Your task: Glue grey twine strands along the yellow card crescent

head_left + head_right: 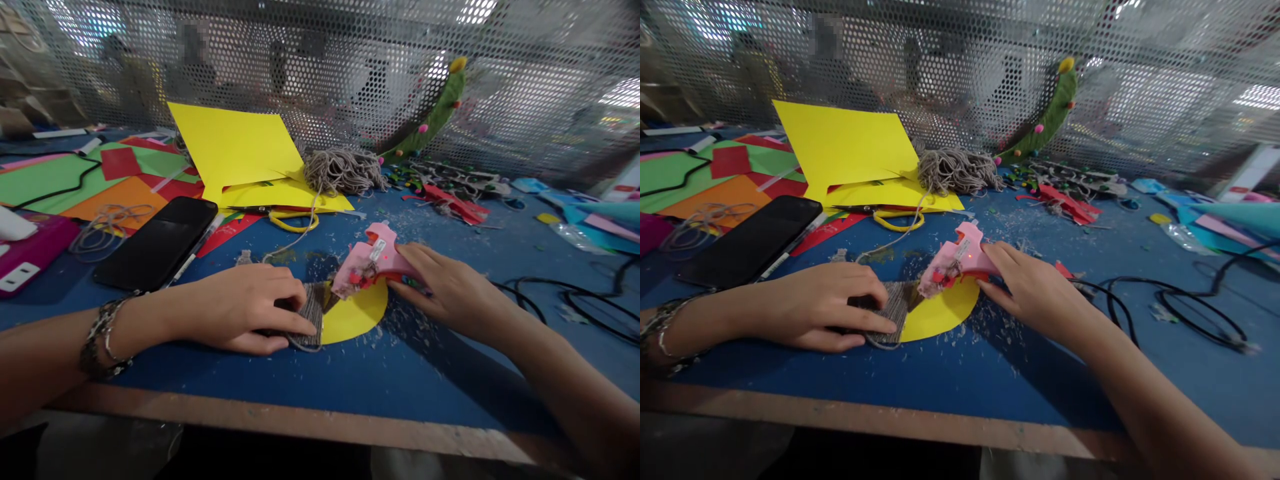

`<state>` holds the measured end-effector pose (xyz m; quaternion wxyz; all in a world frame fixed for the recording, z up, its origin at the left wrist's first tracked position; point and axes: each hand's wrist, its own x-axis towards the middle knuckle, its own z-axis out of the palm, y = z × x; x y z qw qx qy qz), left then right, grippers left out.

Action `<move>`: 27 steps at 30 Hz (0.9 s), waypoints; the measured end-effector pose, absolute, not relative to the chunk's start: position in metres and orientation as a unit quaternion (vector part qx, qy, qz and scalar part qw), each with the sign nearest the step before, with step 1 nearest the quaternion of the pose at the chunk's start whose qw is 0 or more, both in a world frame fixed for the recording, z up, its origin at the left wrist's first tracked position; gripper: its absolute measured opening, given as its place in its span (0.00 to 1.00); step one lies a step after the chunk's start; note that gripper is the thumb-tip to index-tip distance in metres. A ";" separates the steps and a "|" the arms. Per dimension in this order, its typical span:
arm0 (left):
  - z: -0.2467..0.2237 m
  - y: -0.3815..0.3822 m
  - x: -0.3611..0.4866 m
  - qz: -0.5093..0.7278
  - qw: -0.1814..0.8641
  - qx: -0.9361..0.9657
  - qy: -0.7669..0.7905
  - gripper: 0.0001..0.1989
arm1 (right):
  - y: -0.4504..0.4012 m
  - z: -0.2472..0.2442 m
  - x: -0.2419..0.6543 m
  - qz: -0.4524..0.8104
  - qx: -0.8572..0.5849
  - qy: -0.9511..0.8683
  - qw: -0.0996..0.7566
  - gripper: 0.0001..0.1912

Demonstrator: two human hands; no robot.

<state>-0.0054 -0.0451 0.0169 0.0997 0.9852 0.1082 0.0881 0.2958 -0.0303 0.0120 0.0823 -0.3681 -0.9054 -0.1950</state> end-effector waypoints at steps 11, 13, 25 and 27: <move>0.015 -0.044 -0.006 0.083 0.104 0.985 0.110 0.13 | -0.031 0.016 0.294 -0.168 -0.400 -0.899 0.062 0.19; 0.015 -0.044 -0.006 0.085 0.105 0.985 0.109 0.14 | -0.030 0.014 0.296 -0.163 -0.406 -0.897 0.064 0.20; 0.016 -0.044 -0.005 0.089 0.105 0.985 0.106 0.13 | -0.028 0.012 0.296 -0.186 -0.412 -0.889 0.076 0.20; 0.017 -0.044 -0.005 0.087 0.103 0.985 0.106 0.14 | -0.027 0.012 0.297 -0.187 -0.420 -0.885 0.068 0.20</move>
